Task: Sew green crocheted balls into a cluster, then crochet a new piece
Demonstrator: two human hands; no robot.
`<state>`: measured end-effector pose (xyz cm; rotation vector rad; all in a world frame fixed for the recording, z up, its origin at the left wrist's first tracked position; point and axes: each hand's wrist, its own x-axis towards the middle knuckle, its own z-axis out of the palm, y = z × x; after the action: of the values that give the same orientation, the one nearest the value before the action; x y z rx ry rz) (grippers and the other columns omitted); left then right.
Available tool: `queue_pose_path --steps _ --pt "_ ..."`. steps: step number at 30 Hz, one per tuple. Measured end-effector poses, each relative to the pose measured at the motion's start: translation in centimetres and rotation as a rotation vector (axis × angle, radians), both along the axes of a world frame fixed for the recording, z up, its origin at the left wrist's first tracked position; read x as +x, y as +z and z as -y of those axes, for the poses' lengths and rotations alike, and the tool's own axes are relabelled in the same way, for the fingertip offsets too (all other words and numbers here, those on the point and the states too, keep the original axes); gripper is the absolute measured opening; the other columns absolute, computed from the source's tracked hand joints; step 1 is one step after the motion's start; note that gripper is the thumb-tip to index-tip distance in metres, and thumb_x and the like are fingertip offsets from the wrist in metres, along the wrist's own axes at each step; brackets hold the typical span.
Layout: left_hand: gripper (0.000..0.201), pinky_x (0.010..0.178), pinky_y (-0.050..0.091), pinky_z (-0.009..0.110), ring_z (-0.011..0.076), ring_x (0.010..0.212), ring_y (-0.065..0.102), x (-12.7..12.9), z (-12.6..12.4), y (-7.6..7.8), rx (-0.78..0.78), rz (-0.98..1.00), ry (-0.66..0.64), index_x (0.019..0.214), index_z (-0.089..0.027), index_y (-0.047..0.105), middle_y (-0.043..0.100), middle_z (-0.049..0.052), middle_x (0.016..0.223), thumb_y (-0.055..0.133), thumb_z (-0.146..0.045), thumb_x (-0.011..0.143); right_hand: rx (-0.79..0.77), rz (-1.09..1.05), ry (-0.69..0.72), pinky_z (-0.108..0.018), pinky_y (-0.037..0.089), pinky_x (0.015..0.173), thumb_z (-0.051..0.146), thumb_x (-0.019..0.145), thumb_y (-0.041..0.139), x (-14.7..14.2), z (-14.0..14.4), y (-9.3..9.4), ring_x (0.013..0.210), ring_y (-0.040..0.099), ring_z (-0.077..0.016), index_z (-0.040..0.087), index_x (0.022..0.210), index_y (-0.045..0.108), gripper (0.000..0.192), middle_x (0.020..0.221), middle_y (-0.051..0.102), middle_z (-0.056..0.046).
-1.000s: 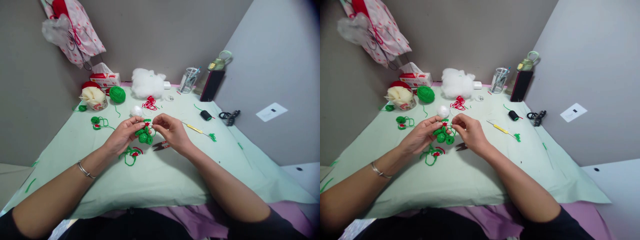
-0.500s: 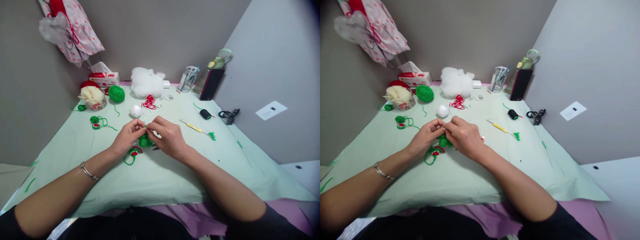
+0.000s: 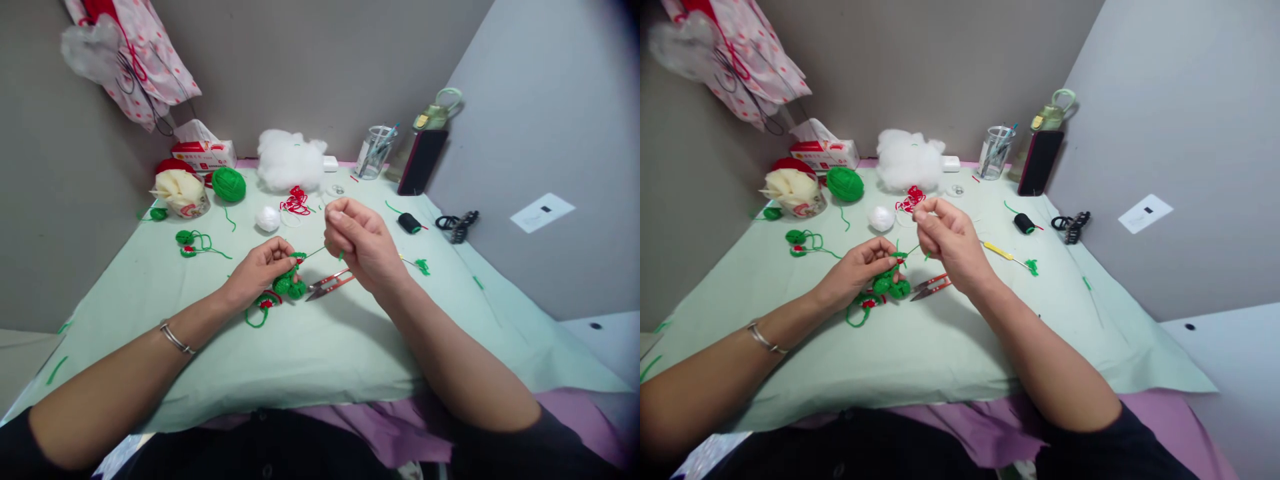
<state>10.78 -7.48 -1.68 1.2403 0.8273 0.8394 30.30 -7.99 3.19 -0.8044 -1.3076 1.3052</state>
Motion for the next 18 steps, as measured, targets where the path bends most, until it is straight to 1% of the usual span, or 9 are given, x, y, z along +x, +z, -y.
queue_pose_path --steps 1,3,7,9,13,15,18 --pt "0.025 0.060 0.054 0.025 0.0159 0.066 0.069 0.0 0.0 0.1 -0.014 0.015 0.003 0.088 -0.020 0.059 0.071 0.001 0.071 0.078 -0.036 0.084 0.011 -0.002 -0.033 -0.022 0.024 0.046 0.042 0.090 0.068 0.1 0.0 0.2 0.047 0.025 -0.0077 0.023 0.087 0.052 0.025 0.052 0.031 0.011" --pt "0.025 0.061 0.055 0.026 0.0176 0.068 0.072 0.0 0.1 0.2 -0.060 0.049 0.023 0.089 -0.021 0.058 0.070 -0.001 0.071 0.078 -0.036 0.084 0.018 0.030 -0.049 -0.024 0.025 0.047 0.047 0.089 0.069 0.4 0.0 0.5 0.049 0.025 -0.0086 0.024 0.088 0.051 0.029 0.055 0.032 0.010" --pt "0.027 0.062 0.056 0.026 0.0180 0.071 0.073 -0.3 -0.2 0.3 -0.127 0.118 0.086 0.094 -0.021 0.059 0.072 0.000 0.076 0.079 -0.035 0.083 0.042 0.130 -0.031 -0.024 0.031 0.050 0.049 0.090 0.068 0.6 -0.1 0.1 0.053 0.037 -0.0100 0.024 0.095 0.054 0.029 0.062 0.046 0.006" --pt "0.026 0.067 0.058 0.027 0.0168 0.072 0.073 -0.6 -0.5 0.4 -0.144 0.157 0.105 0.097 -0.020 0.060 0.074 0.002 0.081 0.079 -0.033 0.084 0.087 0.209 -0.067 -0.025 0.035 0.053 0.048 0.090 0.069 0.5 -0.2 -0.2 0.058 0.042 -0.0106 0.022 0.092 0.059 0.027 0.067 0.053 0.004" --pt "0.020 0.075 0.059 0.026 0.0162 0.080 0.073 -1.0 -1.1 0.6 -0.189 0.247 0.112 0.101 -0.016 0.065 0.076 0.005 0.086 0.077 -0.025 0.087 0.278 0.430 -0.203 -0.028 0.042 0.064 0.030 0.090 0.070 0.1 0.0 -0.7 0.071 0.051 -0.0128 0.020 0.082 0.067 0.013 0.081 0.061 -0.001" --pt "0.016 0.072 0.060 0.024 0.0146 0.077 0.073 -1.1 -1.2 0.7 -0.201 0.287 0.113 0.100 -0.015 0.067 0.075 0.005 0.085 0.076 -0.021 0.088 0.331 0.538 -0.197 -0.029 0.042 0.066 0.021 0.091 0.066 -0.1 0.2 -0.9 0.072 0.052 -0.0130 0.019 0.081 0.068 0.010 0.082 0.063 -0.002" --pt "0.013 0.068 0.059 0.021 0.0118 0.071 0.071 -1.2 -1.3 0.8 -0.213 0.325 0.140 0.098 -0.015 0.068 0.074 0.003 0.083 0.075 -0.016 0.088 0.342 0.659 -0.145 -0.029 0.039 0.065 0.014 0.090 0.062 -0.4 0.4 -1.2 0.069 0.051 -0.0120 0.018 0.080 0.068 0.013 0.078 0.063 -0.001"
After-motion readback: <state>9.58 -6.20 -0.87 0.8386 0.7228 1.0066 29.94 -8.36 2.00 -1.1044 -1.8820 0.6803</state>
